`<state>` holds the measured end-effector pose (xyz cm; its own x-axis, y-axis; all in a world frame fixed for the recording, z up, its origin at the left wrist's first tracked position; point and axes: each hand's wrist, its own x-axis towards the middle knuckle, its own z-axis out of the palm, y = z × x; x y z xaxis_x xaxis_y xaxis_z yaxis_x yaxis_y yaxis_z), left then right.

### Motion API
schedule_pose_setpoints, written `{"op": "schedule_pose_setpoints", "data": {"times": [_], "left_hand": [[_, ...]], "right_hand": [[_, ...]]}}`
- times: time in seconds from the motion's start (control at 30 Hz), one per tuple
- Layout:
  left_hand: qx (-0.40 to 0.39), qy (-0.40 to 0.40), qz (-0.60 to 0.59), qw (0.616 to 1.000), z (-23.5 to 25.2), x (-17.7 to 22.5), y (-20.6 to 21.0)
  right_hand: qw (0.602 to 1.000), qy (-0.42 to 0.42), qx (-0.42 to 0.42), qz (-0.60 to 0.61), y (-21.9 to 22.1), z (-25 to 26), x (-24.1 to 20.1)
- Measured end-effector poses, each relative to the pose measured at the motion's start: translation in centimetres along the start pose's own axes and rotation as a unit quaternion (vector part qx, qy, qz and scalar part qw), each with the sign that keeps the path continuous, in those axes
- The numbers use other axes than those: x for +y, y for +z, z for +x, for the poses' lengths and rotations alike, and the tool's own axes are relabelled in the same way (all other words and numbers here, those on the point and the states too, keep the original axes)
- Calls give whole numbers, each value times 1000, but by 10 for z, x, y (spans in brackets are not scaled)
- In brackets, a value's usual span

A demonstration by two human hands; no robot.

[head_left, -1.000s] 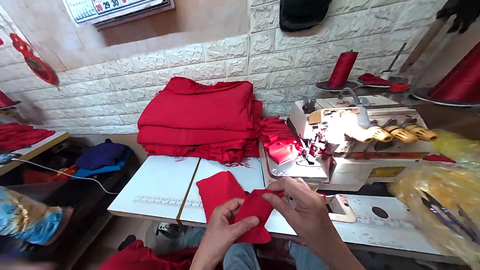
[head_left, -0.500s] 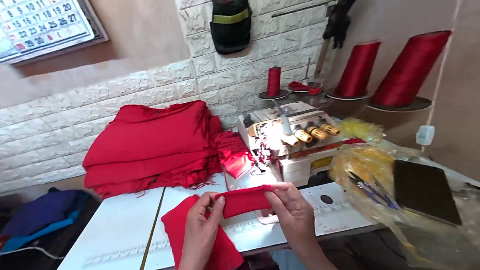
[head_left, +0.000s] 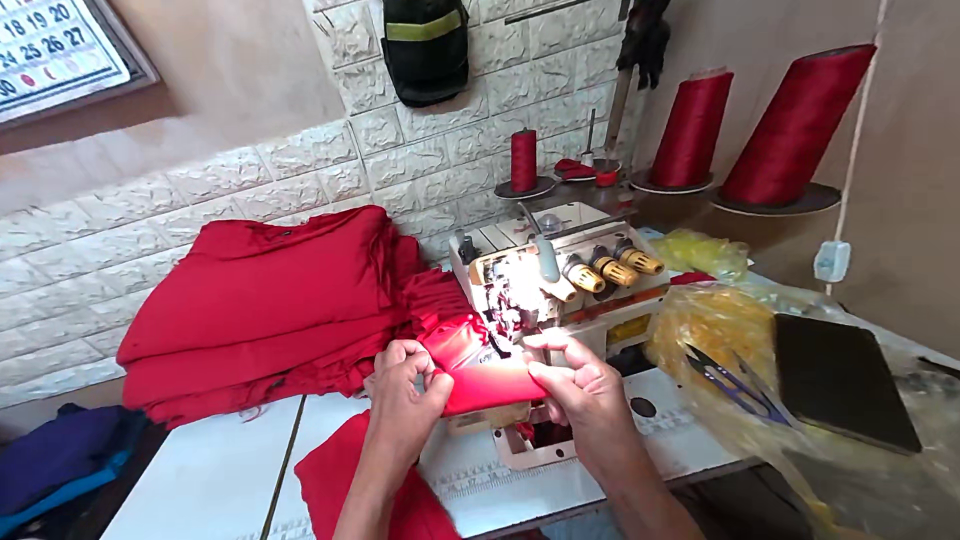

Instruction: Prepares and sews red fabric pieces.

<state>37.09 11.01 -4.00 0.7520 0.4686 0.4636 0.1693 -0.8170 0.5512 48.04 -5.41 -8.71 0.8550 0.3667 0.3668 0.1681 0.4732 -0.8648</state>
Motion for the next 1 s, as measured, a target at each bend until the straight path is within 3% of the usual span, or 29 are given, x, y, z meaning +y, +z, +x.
{"op": "schedule_pose_setpoints", "data": {"times": [0.23, 0.47, 0.77, 1.0], "left_hand": [[21, 10, 9, 1000, 5, -3, 4], [49, 9, 15, 999, 12, -6, 11], [59, 18, 28, 998, 11, -7, 12], [66, -3, 61, 996, 21, -8, 9]], "right_hand": [[999, 0, 16, -46, 1, 8, -1], [991, -84, 21, -101, 3, 20, 11], [979, -107, -30, -170, -13, 6, 13], [920, -201, 65, -330, -2, 9, 23]]}}
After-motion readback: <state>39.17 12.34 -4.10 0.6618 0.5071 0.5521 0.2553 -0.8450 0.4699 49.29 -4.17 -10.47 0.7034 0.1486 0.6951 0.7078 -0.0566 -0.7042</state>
